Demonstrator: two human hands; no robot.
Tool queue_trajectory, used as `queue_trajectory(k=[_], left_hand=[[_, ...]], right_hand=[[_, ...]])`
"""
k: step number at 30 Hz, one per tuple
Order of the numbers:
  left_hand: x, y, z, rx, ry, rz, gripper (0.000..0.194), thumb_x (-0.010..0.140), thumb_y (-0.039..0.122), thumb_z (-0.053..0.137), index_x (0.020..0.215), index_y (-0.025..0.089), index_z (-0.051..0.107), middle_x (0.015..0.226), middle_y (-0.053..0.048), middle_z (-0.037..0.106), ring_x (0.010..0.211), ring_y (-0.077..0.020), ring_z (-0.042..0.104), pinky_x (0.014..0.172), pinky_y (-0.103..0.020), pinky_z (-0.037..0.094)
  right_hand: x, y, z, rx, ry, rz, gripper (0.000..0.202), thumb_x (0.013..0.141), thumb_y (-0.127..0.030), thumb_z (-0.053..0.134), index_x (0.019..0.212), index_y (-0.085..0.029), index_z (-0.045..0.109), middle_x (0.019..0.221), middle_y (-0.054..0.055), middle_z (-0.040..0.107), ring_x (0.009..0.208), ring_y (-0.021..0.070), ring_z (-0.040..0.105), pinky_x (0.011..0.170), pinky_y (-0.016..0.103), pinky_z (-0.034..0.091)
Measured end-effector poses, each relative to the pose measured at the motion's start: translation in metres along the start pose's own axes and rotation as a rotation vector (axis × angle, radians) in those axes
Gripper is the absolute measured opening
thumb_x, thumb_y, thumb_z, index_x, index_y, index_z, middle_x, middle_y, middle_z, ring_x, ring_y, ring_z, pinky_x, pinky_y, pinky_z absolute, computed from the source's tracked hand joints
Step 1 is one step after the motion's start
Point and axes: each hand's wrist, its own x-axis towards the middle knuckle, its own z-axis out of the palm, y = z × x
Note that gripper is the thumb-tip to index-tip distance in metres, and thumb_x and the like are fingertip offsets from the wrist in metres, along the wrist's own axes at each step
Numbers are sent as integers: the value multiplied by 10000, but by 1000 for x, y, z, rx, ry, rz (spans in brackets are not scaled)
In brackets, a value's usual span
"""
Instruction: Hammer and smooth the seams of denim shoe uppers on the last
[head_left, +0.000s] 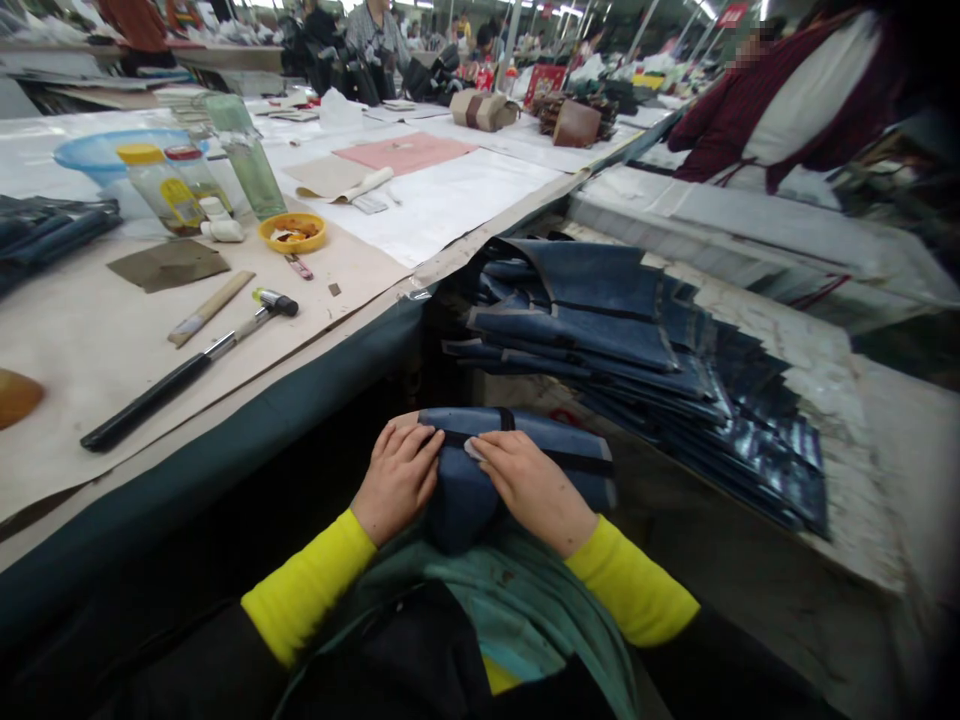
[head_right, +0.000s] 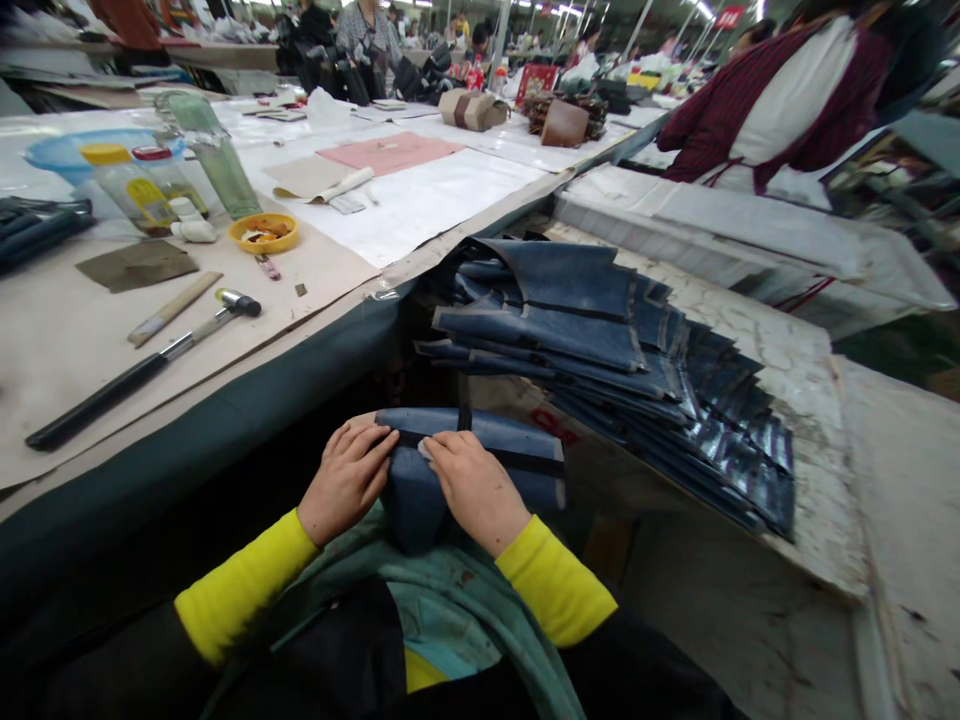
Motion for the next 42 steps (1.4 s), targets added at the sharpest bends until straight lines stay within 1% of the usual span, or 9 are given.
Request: queue_trajectory(k=[9, 17, 21, 25, 28, 31, 35, 38, 42], left_hand=[[8, 0, -5, 10, -93, 106, 356, 892, 222, 431, 1231, 165, 521, 1156, -84, 596, 1075, -227, 506, 996, -428, 360], [12, -5, -5, 90, -12, 166, 357, 865, 220, 487, 1216, 274, 522, 1064, -31, 636, 973, -193, 569, 934, -372, 429], [5, 1, -7, 67, 24, 104, 290, 872, 236, 474, 1148, 262, 562, 984, -25, 649, 918, -180, 587, 920, -364, 432], [-3, -7, -18, 45, 8, -9, 262, 874, 251, 483, 1115, 271, 584, 976, -23, 645, 946, -190, 575, 898, -377, 439], [-4, -39, -46, 64, 24, -76, 198, 883, 248, 467, 983, 250, 637, 981, -27, 638, 928, -177, 575, 835, -335, 468], [-2, -93, -91, 180, 132, -202, 272, 910, 269, 396, 1070, 205, 607, 1069, -64, 614, 996, -186, 559, 892, -335, 453], [-5, -166, -140, 414, 118, -618, 387, 879, 350, 399, 1183, 161, 543, 1187, -117, 563, 1078, -271, 519, 921, -408, 425], [-15, -200, -152, 439, 34, -738, 412, 856, 392, 381, 1059, 110, 602, 1057, -177, 599, 967, -325, 564, 822, -450, 455], [-18, -213, -152, 452, -74, -786, 472, 860, 455, 321, 977, 91, 596, 1031, -209, 587, 962, -341, 560, 793, -434, 448]], right_hand=[[18, -19, 1, -93, -51, -72, 330, 854, -63, 419, 1116, -174, 587, 1015, 88, 623, 964, 200, 532, 829, 332, 490], [-22, 26, -5, -215, 26, -53, 476, 770, 17, 416, 1089, -268, 623, 1039, 34, 654, 930, 176, 596, 765, 270, 512], [-34, 31, 3, -296, 75, -34, 550, 721, 32, 414, 1141, -264, 610, 1113, 32, 649, 989, 191, 597, 763, 273, 531], [-36, 25, 11, -281, 127, -52, 464, 770, -20, 433, 1147, -218, 617, 1105, 57, 654, 958, 189, 616, 770, 259, 551], [-42, 29, 18, -217, 188, -74, 361, 839, -124, 448, 1146, -205, 620, 1087, 74, 657, 956, 185, 623, 814, 248, 543], [-52, 35, 27, -177, 242, -79, 330, 862, -204, 464, 1155, -216, 616, 1100, 81, 653, 969, 198, 624, 819, 264, 545], [-64, 32, 37, -134, 288, -18, 353, 875, -260, 470, 1213, -235, 570, 1132, 76, 633, 1008, 203, 605, 833, 277, 539], [-73, 23, 38, -97, 319, 60, 369, 897, -297, 438, 1245, -214, 525, 1136, 89, 614, 1013, 209, 586, 854, 319, 522], [-84, 14, 32, -64, 320, 151, 404, 924, -280, 367, 1304, -162, 438, 1136, 112, 591, 1035, 216, 548, 909, 377, 476]])
